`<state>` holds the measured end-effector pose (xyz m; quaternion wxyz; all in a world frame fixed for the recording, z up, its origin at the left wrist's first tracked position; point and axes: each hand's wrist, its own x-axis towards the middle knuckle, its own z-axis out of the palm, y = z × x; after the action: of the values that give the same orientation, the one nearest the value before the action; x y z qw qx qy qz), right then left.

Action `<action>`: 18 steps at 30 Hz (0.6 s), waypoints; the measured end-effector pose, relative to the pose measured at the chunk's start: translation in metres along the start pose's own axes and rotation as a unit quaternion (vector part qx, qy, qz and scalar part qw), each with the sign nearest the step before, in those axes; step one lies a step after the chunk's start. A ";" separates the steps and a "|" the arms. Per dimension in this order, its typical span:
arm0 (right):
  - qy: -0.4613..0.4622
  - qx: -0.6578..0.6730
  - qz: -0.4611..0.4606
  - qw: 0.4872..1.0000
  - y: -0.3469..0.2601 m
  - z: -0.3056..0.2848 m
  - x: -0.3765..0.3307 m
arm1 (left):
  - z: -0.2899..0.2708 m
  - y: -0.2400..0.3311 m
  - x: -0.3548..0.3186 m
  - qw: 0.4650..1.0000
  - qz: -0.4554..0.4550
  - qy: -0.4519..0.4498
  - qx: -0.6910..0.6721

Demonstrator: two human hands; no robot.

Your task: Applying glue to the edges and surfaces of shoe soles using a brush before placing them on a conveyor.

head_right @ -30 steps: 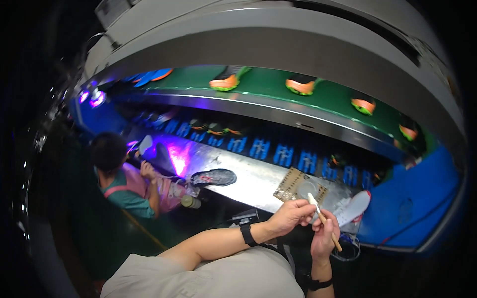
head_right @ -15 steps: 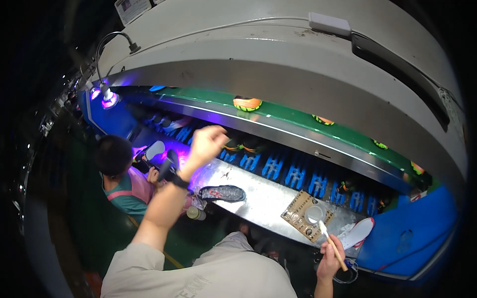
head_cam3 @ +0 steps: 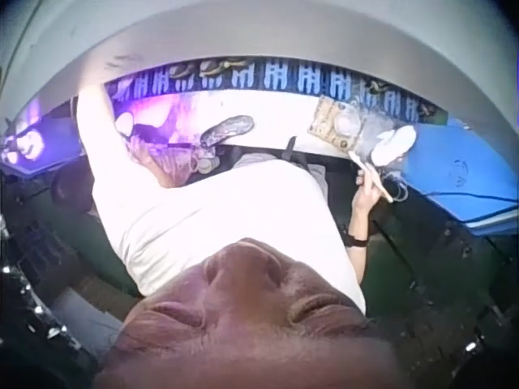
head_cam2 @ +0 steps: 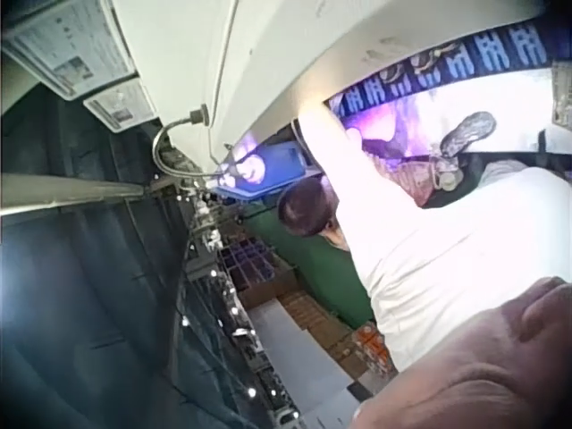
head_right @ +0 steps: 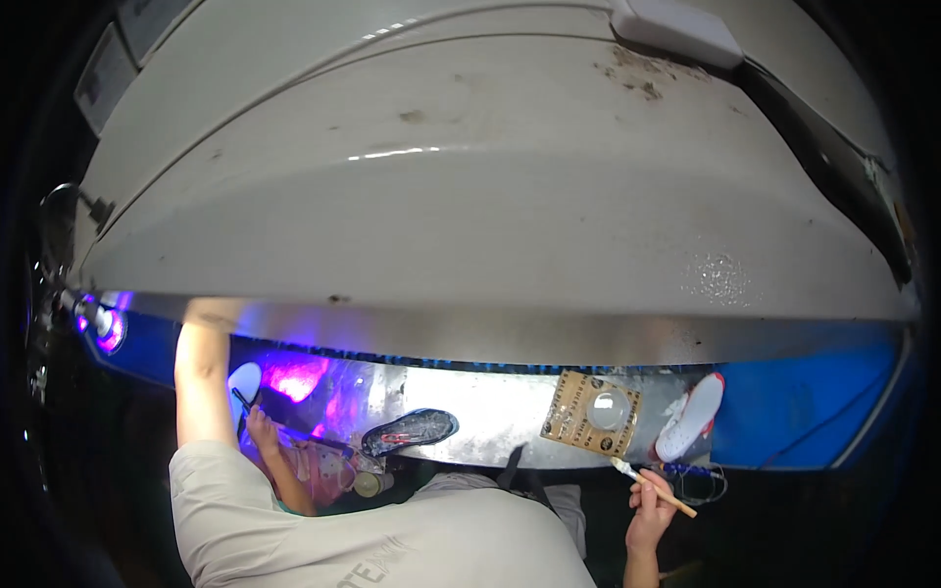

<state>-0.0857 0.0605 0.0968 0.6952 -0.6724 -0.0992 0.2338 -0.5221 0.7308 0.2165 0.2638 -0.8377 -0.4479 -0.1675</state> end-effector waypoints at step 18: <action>-0.170 0.049 0.051 0.983 0.009 -0.015 0.053 | -0.075 0.105 -0.033 0.921 -0.256 -0.153 -0.252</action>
<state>-0.0341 0.0712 0.0770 0.6876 -0.5918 -0.1702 0.3847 -0.4555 0.6167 0.2295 -0.0796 -0.7485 -0.6250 -0.2069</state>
